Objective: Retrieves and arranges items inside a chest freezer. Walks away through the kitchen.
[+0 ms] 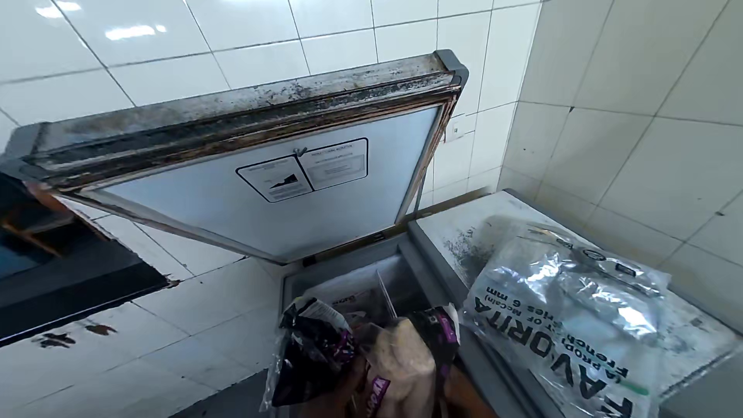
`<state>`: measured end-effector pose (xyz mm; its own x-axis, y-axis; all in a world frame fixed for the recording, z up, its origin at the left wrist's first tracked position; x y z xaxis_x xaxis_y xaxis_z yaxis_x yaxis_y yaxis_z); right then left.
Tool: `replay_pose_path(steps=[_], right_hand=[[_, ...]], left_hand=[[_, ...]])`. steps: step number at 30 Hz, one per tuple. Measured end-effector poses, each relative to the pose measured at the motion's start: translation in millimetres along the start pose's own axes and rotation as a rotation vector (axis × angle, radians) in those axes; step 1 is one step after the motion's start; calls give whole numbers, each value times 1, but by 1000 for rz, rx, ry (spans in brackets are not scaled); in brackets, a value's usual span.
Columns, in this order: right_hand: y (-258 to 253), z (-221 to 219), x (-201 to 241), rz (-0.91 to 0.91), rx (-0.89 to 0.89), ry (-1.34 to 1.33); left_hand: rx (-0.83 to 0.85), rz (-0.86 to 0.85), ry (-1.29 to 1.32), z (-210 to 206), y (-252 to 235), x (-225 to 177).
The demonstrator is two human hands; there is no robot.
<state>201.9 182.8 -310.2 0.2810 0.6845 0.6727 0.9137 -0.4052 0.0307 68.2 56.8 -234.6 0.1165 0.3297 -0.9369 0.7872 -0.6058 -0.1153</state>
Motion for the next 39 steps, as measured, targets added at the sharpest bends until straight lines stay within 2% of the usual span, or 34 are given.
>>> replay_pose_path(steps=[3,4,6,8,9,11,13,15,17,19,21,24,27,31,33,35,37,39], right_hand=[[-3,5,9,41,-188,29],[-4,6,11,19,-262,67],[-5,5,10,-63,-370,135],[-4,6,5,-118,-413,162],[-5,8,3,-136,-406,175],[-7,9,-3,-136,-277,139],[-8,9,-9,-126,-121,43],[-9,11,-8,-103,-96,6],[-11,18,-6,-57,-195,4],[-15,26,-1,-2,-277,3],[-18,28,5,37,-298,-8],[-20,33,0,4,-304,-5],[-25,38,-8,-66,-300,36],[-29,31,-9,-186,-286,53],[-28,29,-14,-247,-308,56],[-32,33,-20,-216,-239,67],[-36,36,-20,-154,-216,104],[-36,38,-18,-125,-260,141]], left_hand=[[387,21,110,-14,1,7],[427,83,80,-20,4,6],[364,201,-25,-25,7,5],[406,147,17,-20,4,15],[366,90,9,-14,1,21],[178,9,-27,-6,-4,21],[21,7,-45,0,-8,23],[-34,18,-41,3,-12,30],[-29,77,12,7,-12,41],[29,204,120,9,-5,57],[144,303,235,6,3,69],[258,364,256,4,11,80],[190,375,251,9,14,88],[14,279,250,20,10,88],[-118,249,172,28,6,84],[-224,228,72,35,2,78],[-189,216,88,34,1,77],[-55,240,210,27,5,80]])
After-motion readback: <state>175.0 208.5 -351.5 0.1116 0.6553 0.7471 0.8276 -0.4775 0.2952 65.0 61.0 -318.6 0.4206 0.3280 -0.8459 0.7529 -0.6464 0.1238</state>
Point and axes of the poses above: each hand's wrist, its own y-axis away from the middle knuckle, its own z-axis out of the back of the hand, x = y × z, the point moved 8 cm from there along -y, towards the middle knuckle, and after that the axes turned 9 degrees about -z, right-handed, at the moved point
